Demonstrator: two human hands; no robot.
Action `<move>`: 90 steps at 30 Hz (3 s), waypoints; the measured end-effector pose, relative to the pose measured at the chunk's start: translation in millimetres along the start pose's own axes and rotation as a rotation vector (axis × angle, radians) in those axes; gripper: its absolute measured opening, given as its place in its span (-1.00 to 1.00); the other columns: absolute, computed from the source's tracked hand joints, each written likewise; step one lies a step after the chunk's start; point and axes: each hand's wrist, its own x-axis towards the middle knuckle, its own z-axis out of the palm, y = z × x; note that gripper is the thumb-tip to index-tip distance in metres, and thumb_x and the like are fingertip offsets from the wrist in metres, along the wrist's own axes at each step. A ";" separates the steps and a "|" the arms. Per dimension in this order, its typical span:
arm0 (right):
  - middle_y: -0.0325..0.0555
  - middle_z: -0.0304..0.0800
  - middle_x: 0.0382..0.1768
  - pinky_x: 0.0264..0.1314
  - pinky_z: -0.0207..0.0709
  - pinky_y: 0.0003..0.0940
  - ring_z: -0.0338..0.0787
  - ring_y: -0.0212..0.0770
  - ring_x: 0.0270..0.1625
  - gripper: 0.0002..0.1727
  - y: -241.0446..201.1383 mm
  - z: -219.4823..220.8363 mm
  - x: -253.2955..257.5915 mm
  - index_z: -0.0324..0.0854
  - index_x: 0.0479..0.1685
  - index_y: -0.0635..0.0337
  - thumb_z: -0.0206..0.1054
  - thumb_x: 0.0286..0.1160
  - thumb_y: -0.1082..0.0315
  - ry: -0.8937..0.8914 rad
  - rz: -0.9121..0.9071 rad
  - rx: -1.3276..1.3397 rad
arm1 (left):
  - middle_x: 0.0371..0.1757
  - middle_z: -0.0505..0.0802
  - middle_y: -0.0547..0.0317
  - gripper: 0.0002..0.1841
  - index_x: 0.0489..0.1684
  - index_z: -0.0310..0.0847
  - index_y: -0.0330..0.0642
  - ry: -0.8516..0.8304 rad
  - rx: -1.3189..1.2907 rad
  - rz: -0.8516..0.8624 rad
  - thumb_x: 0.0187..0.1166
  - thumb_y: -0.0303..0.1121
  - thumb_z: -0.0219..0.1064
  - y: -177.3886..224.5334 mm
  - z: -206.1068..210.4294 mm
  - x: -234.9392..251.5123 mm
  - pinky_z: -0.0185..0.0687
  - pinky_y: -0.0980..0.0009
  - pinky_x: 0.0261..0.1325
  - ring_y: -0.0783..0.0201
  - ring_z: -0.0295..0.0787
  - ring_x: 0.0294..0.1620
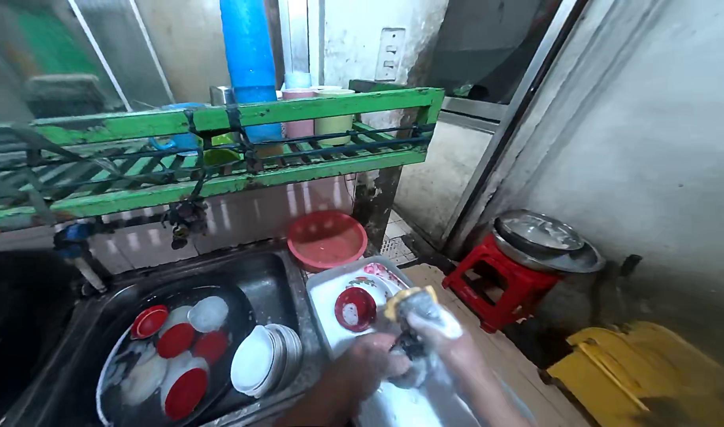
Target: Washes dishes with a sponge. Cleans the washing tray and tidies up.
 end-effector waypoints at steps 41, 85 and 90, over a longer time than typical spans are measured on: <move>0.04 0.86 -0.04 0.29 0.67 -0.31 0.82 -0.19 0.10 -0.70 16.1 11.9 -6.6 0.85 -0.04 0.32 0.45 0.26 0.36 -0.195 -0.504 -0.306 | 0.07 0.78 -0.11 -0.66 0.34 0.54 -0.44 0.630 -0.278 -0.004 0.81 -0.36 0.10 -8.3 -15.5 19.7 0.68 0.27 0.12 0.23 0.74 0.00; 0.15 0.77 0.12 0.21 0.67 -0.26 0.79 -0.23 0.06 -0.48 -7.2 23.8 -23.1 0.45 0.46 0.49 0.27 0.47 0.52 -0.076 0.155 -0.051 | 0.28 0.80 -0.28 -0.61 0.25 0.73 -0.45 0.292 0.389 0.412 0.72 -0.36 0.11 -19.3 -6.4 50.2 0.48 0.16 0.56 0.03 0.69 0.41; 0.25 0.85 0.10 0.42 0.59 0.18 0.79 0.25 0.29 -0.70 5.8 17.6 -40.0 0.76 0.02 0.41 0.40 0.28 0.52 -0.423 -0.719 -0.653 | 0.21 0.74 -0.03 -0.53 0.35 0.56 -0.27 -0.074 0.206 -0.347 0.85 -0.07 -0.01 11.5 -20.8 48.6 0.58 0.16 0.30 0.21 0.68 0.20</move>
